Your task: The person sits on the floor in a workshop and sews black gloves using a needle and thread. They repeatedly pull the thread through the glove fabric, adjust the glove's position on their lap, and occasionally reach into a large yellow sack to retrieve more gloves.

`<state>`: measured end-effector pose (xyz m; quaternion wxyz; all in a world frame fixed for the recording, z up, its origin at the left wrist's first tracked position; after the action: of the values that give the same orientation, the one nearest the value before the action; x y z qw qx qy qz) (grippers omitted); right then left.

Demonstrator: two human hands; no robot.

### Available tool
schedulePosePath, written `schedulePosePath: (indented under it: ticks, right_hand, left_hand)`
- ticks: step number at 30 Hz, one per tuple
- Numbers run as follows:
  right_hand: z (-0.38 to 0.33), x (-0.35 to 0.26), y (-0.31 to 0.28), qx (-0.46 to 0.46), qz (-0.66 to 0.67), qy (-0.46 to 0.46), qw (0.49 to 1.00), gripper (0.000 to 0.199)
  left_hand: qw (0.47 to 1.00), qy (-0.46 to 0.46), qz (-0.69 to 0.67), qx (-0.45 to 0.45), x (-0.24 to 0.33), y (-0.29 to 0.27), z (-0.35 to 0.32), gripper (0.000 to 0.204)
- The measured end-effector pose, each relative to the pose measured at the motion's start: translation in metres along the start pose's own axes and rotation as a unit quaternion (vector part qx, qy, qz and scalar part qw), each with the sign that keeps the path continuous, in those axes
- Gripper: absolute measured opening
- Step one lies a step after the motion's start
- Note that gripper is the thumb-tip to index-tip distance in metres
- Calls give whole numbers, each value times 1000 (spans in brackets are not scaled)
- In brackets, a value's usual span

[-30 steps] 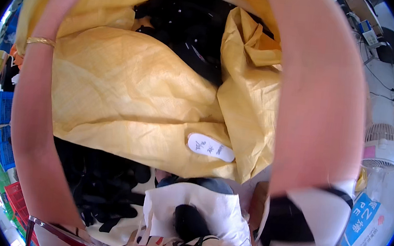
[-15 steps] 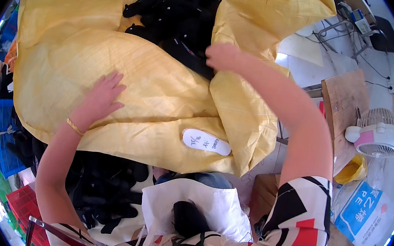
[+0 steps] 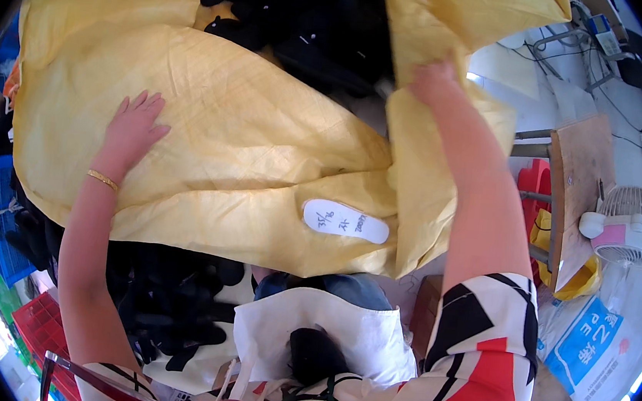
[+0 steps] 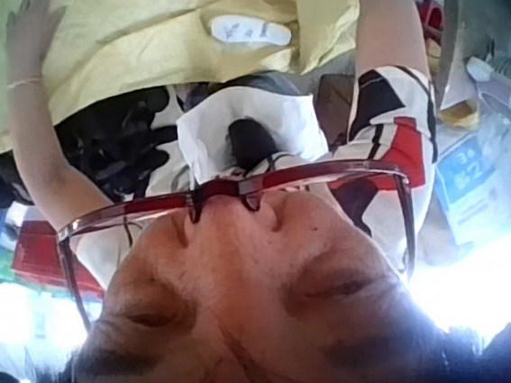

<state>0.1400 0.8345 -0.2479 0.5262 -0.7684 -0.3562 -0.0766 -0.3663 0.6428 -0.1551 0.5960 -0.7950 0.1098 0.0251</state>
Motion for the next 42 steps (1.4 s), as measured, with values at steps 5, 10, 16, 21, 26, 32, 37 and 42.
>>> schedulePosePath:
  ticks: [5,10,16,21,26,32,37,42]
  right_hand:
    - [-47,78,67,-203,36,125,970,35]
    - [-63,72,65,-147,85,96,981,30]
    - [-123,-1,-21,155,142,-30,977,22]
    - [-283,-62,-51,198,337,-196,899,22]
    - [-429,-63,-26,187,520,-164,817,18]
    - [-534,-68,10,33,708,15,705,18]
    - [-593,-98,-10,70,711,-36,699,14]
    - [-630,-130,-17,74,697,-129,702,11]
  left_hand:
    - [997,-16,-46,-54,-18,17,-8,55]
    - [999,7,-28,-30,3,-3,-28,47]
    - [967,124,-211,70,81,-23,-124,45]
    - [896,115,-424,69,161,-53,-247,36]
    - [805,-19,-584,99,208,-35,-354,27]
    - [633,-148,-752,108,276,-25,-430,13]
    - [676,-109,-721,105,318,-23,-464,14]
    - [704,-85,-695,115,342,-22,-473,16]
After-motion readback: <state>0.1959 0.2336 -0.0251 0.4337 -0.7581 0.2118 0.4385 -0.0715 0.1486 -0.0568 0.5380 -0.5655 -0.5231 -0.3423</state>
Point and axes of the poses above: each hand's wrist, its own z-axis towards the middle knuckle, its own y-axis out of the palm, x = y × z, the point moved 4 cm from there along z, towards the middle knuckle
